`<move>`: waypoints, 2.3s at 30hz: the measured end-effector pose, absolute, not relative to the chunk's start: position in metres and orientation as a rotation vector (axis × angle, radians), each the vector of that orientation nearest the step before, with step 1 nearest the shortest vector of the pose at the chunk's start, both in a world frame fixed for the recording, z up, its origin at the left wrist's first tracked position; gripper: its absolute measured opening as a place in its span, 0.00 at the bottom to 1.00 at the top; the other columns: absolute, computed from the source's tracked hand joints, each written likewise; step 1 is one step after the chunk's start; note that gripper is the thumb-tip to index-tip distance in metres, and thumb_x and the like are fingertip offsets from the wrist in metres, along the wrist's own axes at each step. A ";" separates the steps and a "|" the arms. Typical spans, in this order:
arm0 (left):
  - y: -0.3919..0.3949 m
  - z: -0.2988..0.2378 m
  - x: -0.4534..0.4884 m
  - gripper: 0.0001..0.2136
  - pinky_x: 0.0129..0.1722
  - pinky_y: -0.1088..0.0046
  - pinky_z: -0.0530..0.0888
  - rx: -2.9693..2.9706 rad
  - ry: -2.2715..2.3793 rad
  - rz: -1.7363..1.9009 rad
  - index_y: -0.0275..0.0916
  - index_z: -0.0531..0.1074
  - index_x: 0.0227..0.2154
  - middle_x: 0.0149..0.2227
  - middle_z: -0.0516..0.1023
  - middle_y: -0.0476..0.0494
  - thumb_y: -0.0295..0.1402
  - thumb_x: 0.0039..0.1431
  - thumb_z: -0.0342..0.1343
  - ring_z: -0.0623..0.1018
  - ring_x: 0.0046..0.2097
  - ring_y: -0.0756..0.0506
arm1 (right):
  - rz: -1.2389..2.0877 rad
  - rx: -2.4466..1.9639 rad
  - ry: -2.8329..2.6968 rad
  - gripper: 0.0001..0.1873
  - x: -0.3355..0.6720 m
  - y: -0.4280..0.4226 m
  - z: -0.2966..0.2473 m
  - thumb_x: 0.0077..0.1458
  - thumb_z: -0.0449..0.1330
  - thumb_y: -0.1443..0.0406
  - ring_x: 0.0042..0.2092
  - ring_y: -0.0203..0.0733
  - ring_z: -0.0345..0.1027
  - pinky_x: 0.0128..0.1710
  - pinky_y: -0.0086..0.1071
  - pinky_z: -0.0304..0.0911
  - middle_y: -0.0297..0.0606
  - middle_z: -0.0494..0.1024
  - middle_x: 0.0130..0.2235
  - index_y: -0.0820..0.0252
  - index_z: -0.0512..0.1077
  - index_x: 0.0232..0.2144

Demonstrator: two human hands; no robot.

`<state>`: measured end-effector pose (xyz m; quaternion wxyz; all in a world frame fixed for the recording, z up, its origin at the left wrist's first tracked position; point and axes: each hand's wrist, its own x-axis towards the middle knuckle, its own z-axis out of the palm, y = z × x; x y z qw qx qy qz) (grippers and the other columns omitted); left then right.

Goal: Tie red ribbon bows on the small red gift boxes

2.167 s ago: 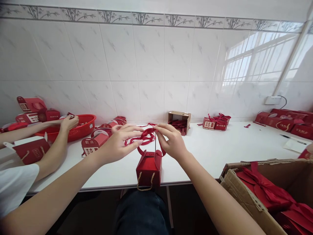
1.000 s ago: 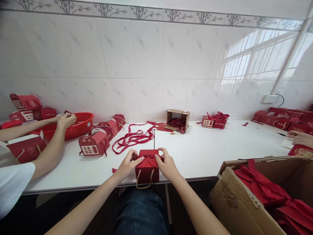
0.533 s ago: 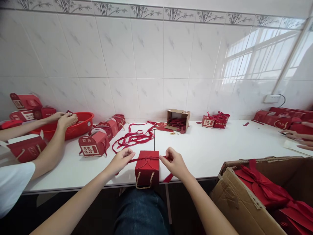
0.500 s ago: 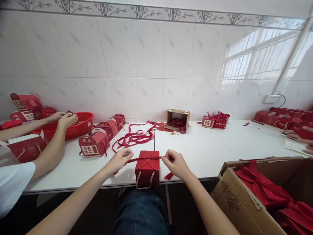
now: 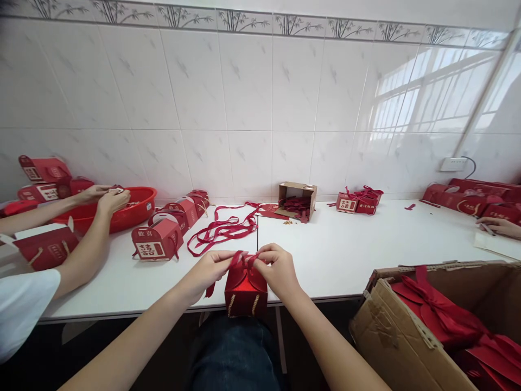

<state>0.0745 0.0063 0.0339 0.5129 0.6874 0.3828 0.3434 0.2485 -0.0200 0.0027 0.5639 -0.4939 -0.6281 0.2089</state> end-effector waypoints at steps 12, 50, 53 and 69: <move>0.010 0.001 0.073 0.14 0.31 0.75 0.69 2.471 0.870 1.103 0.40 0.76 0.39 0.35 0.66 0.44 0.29 0.60 0.45 0.69 0.30 0.52 | 0.917 -1.317 -1.578 0.05 0.243 -0.012 0.018 0.37 0.56 0.68 0.27 0.32 0.58 0.26 0.27 0.54 0.31 0.66 0.25 0.62 0.64 0.14; 0.035 0.018 0.025 0.13 0.52 0.54 0.59 2.548 1.185 0.849 0.39 0.69 0.24 0.41 0.73 0.44 0.41 0.57 0.50 0.67 0.50 0.41 | 0.413 -1.313 -1.894 0.05 0.279 -0.028 0.002 0.44 0.61 0.68 0.54 0.48 0.59 0.53 0.44 0.52 0.40 0.69 0.51 0.58 0.68 0.19; 0.035 0.003 0.023 0.12 0.47 0.63 0.67 2.097 1.029 0.891 0.40 0.68 0.33 0.43 0.72 0.43 0.42 0.58 0.47 0.71 0.47 0.44 | 0.666 -1.116 -1.863 0.23 0.278 -0.029 -0.015 0.44 0.65 0.60 0.62 0.48 0.49 0.59 0.44 0.48 0.43 0.58 0.60 0.56 0.68 0.44; 0.091 -0.066 -0.015 0.26 0.55 0.49 0.56 2.372 2.107 0.557 0.35 0.56 0.58 0.62 0.56 0.30 0.40 0.59 0.42 0.55 0.62 0.33 | 0.003 -2.100 -1.009 0.58 0.336 0.005 -0.074 0.43 0.60 0.46 0.63 0.67 0.40 0.57 0.54 0.42 0.65 0.39 0.64 0.68 0.35 0.64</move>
